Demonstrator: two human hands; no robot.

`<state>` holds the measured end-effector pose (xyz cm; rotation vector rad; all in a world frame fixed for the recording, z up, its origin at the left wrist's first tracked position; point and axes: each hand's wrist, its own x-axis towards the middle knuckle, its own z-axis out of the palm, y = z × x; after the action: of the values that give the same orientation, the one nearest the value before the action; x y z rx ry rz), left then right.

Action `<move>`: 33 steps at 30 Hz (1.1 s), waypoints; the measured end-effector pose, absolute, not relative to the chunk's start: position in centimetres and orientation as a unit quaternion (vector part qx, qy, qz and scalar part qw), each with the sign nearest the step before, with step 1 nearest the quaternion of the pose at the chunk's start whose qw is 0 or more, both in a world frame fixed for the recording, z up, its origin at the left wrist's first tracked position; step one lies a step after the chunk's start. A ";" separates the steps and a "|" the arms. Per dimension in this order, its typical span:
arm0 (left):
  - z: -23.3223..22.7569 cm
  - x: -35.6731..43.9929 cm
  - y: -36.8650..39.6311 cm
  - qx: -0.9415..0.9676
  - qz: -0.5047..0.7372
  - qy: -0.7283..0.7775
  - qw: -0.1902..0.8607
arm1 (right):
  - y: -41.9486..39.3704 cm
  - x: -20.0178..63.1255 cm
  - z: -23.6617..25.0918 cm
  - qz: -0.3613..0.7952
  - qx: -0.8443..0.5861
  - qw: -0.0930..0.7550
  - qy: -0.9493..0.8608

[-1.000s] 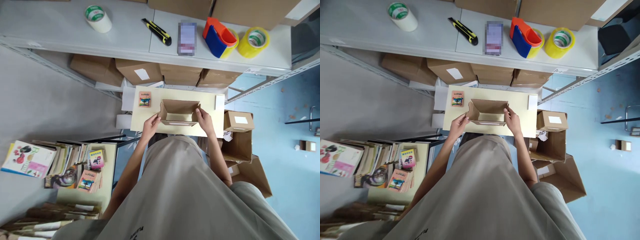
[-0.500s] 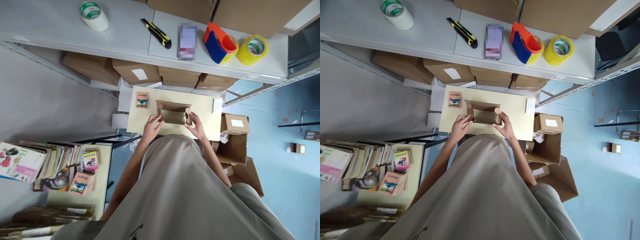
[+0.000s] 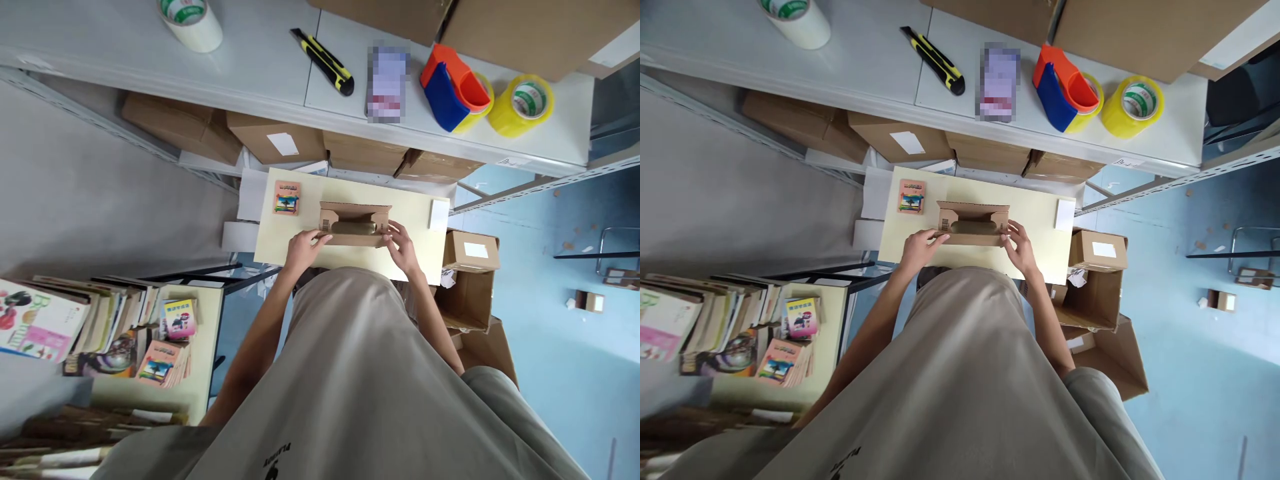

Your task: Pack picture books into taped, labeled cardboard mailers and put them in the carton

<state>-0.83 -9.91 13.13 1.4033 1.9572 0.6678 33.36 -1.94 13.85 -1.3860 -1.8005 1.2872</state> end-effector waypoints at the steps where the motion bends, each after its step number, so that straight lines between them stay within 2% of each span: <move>1: 12.9 -0.7 -9.8 0.527 0.252 0.747 0.317 | -1.8 33.2 13.6 0.474 -0.524 0.272 -0.653; 7: 12.0 -0.5 -8.1 0.510 0.284 0.757 0.292 | -0.4 33.0 11.5 0.476 -0.591 0.288 -0.584; 13: 11.8 -2.7 -5.9 0.606 0.291 0.671 0.312 | 1.0 33.4 11.5 0.430 -0.558 0.255 -0.662; 19: 10.7 -3.0 -6.8 0.623 0.299 0.648 0.319 | 0.6 33.3 11.8 0.397 -0.544 0.245 -0.698; 22: 10.0 -2.3 -7.6 0.608 0.321 0.651 0.320 | 0.2 33.2 11.6 0.393 -0.540 0.248 -0.702; 29: 8.9 -0.4 -7.2 0.483 0.461 0.672 0.320 | 0.5 32.3 11.6 0.433 -0.567 0.302 -0.633; 33: 9.0 -0.3 -6.7 0.450 0.463 0.678 0.352 | 0.6 32.1 12.2 0.461 -0.584 0.306 -0.593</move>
<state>-0.34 -6.67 8.99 1.1651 1.7540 1.1973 32.07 0.56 12.15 -1.5462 -1.5700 1.2209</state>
